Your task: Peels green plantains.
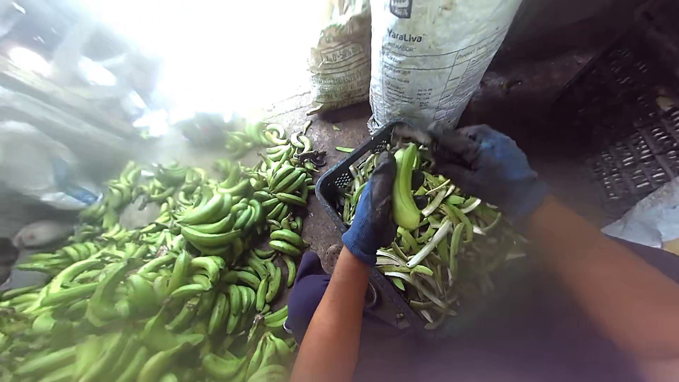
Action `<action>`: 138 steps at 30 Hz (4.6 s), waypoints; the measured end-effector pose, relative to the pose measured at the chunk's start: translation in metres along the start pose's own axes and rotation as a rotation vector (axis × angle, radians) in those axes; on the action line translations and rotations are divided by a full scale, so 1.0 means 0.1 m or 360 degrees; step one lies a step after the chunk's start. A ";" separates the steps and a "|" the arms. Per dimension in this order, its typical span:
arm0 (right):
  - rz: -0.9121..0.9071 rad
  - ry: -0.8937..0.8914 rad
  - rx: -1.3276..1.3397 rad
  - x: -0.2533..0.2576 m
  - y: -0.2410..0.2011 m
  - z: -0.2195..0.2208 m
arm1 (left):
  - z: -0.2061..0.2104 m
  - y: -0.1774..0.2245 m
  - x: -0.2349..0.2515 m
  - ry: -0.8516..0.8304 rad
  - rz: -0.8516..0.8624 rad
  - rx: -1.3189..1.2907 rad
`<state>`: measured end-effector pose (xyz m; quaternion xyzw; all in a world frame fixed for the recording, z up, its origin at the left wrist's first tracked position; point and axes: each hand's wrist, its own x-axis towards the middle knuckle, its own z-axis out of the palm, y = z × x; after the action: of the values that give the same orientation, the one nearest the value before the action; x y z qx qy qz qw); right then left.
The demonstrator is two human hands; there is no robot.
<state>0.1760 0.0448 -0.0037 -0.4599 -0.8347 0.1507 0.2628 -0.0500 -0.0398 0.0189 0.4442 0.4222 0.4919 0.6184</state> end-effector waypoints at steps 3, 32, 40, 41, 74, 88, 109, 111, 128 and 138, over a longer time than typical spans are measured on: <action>0.0201 0.0037 0.0112 0.06 0.13 -0.22 | -0.07 0.01 0.07 -0.0097 -0.0075 0.0114; 0.0288 -0.0250 0.0221 -0.24 -0.13 -0.43 | -0.21 0.00 0.22 0.0572 0.0108 0.0705; -0.0324 -0.0259 0.0544 -0.41 -0.28 0.05 | -0.11 -0.12 0.40 0.0648 0.0615 0.0221; -0.0387 -0.0243 0.0523 -0.40 -0.29 0.05 | -0.12 -0.13 0.42 0.0671 0.0691 0.0279; -0.0271 -0.0102 0.0239 -0.14 -0.15 -0.13 | 0.10 -0.09 0.19 0.0380 0.0440 -0.0052; -0.0499 0.0044 0.0053 -0.26 -0.16 0.15 | 0.01 -0.23 0.53 0.0327 0.0151 -0.1014; -0.0332 -0.0108 0.0085 -0.25 -0.14 -0.12 | 0.14 -0.18 0.25 0.0502 0.0249 0.0129; -0.0335 -0.0073 0.0039 -0.24 -0.10 -0.12 | 0.15 -0.18 0.25 0.0457 0.0263 0.0163; 0.0350 -0.0354 0.0590 -0.08 0.04 -0.05 | -0.02 -0.14 0.23 0.0175 -0.0383 0.0301; -0.0750 -0.0082 0.0020 -0.17 -0.15 0.11 | -0.26 -0.08 0.11 0.0170 -0.0004 -0.0195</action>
<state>0.1671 0.0223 -0.0103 -0.2466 -0.9244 0.1021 0.2724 -0.0718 -0.0266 0.0039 0.3782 0.4240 0.5391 0.6217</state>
